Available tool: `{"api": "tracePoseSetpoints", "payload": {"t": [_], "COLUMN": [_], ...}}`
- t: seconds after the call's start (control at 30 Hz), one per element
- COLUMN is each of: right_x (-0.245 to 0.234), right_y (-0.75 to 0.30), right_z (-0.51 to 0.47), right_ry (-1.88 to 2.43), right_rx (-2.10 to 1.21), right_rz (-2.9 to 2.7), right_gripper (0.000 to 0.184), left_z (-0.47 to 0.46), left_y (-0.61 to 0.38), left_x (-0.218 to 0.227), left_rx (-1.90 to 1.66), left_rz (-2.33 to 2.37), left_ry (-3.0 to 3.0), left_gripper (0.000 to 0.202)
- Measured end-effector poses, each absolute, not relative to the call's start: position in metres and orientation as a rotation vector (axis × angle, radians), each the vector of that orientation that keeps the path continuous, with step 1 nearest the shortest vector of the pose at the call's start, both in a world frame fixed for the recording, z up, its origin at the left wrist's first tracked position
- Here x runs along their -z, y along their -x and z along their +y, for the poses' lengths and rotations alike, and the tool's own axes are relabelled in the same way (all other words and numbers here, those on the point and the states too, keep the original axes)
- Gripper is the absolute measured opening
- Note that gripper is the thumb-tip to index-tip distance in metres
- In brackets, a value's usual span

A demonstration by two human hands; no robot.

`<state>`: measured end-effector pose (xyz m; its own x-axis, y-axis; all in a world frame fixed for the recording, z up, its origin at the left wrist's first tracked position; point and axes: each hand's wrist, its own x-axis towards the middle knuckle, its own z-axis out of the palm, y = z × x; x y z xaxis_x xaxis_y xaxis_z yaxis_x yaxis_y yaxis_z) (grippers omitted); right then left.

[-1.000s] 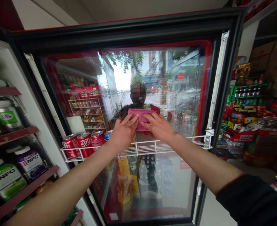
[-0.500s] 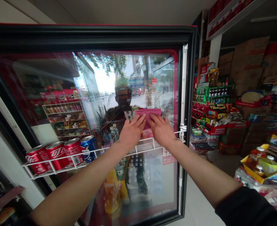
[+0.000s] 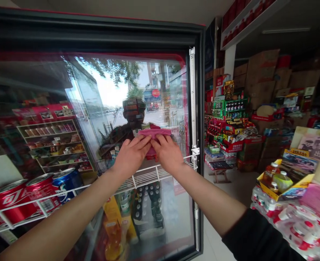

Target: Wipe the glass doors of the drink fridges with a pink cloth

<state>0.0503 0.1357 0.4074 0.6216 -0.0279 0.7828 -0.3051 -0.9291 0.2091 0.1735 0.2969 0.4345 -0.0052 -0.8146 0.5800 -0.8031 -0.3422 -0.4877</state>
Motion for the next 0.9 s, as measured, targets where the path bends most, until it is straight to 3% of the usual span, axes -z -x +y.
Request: {"api": "tracePoseSetpoints", "payload": {"t": [0.47, 0.6, 0.77, 0.9], "right_x": [-0.398, -0.379, -0.353, -0.368], "right_y": [-0.017, -0.031, -0.060, -0.075], "right_z": [0.049, 0.047, 0.053, 0.046], "right_ry": [-2.516, -2.527, -2.498, -2.484], "right_rx": [-1.329, -1.587, -1.821, -1.855], "right_rz": [-0.516, -0.513, -0.433, -0.394], "right_gripper": [0.043, 0.049, 0.072, 0.072], "left_z": [0.184, 0.174, 0.184, 0.189], "left_y": [-0.129, -0.124, -0.133, -0.145], "left_x": [-0.443, -0.441, -0.437, -0.452], "left_rx": [1.333, 1.388, 1.433, 1.487], "left_rz": [1.866, 1.838, 1.839, 1.829], "left_ry": [2.067, 2.066, 2.034, 2.038], "left_gripper": [0.046, 0.040, 0.047, 0.054]}}
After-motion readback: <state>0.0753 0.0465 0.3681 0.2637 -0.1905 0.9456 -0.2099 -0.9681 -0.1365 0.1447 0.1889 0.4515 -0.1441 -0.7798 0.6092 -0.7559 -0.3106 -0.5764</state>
